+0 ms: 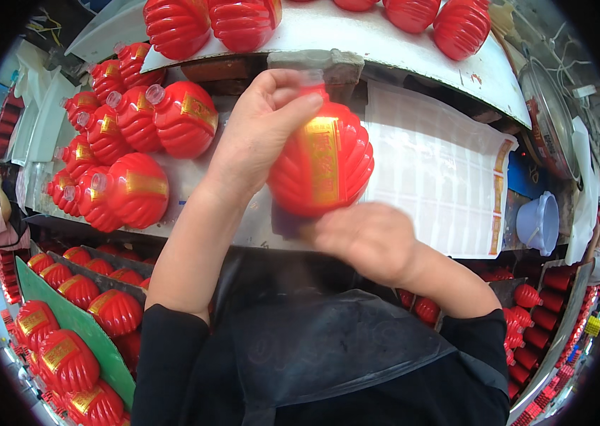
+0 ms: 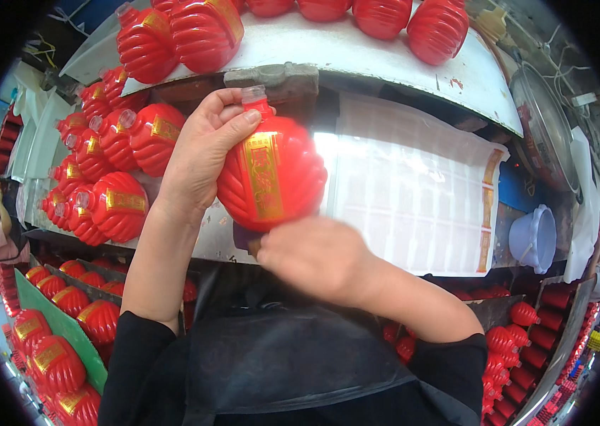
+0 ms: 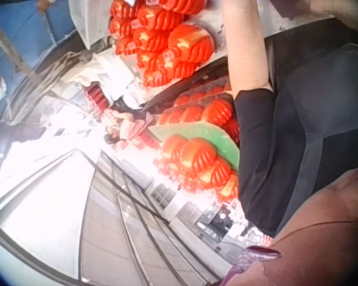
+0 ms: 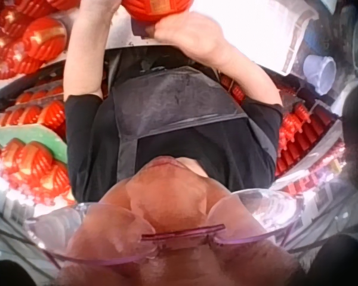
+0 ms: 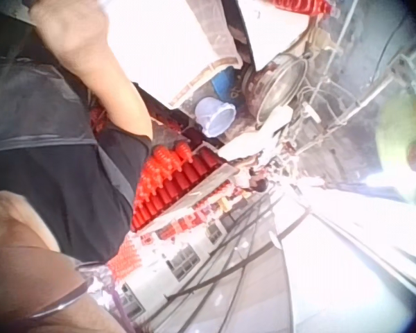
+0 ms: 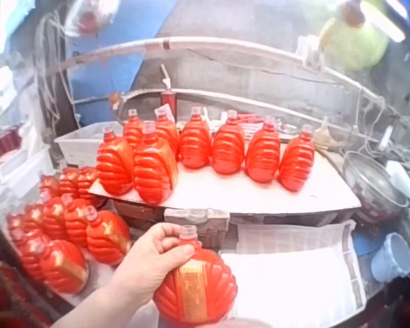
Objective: The person repeatedly picks up red plastic bottles, places them on a purple block, and applies a gold label to the front of each bottle. They smooth the label and then place the finished bottle aside before repeating the process.
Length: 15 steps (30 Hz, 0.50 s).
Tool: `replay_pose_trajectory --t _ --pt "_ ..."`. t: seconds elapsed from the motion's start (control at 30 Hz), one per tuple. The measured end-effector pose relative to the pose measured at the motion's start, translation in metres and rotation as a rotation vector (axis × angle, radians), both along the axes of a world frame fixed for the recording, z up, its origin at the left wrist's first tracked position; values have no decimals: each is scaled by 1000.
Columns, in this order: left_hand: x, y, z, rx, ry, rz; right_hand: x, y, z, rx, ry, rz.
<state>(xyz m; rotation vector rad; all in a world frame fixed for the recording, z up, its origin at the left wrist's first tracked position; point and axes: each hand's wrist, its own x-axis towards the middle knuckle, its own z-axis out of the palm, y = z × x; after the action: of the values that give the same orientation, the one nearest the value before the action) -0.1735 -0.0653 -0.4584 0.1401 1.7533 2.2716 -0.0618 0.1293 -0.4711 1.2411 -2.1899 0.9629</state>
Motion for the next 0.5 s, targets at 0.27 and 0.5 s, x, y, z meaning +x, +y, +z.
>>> replay_pose_trajectory --t 0.27,0.5 --pt "0 -5 6 38 -94 97 -2 -16 1 40 240 -24" --pt "19 1 9 138 -24 143 -28 -14 19 -459 -324 -514"
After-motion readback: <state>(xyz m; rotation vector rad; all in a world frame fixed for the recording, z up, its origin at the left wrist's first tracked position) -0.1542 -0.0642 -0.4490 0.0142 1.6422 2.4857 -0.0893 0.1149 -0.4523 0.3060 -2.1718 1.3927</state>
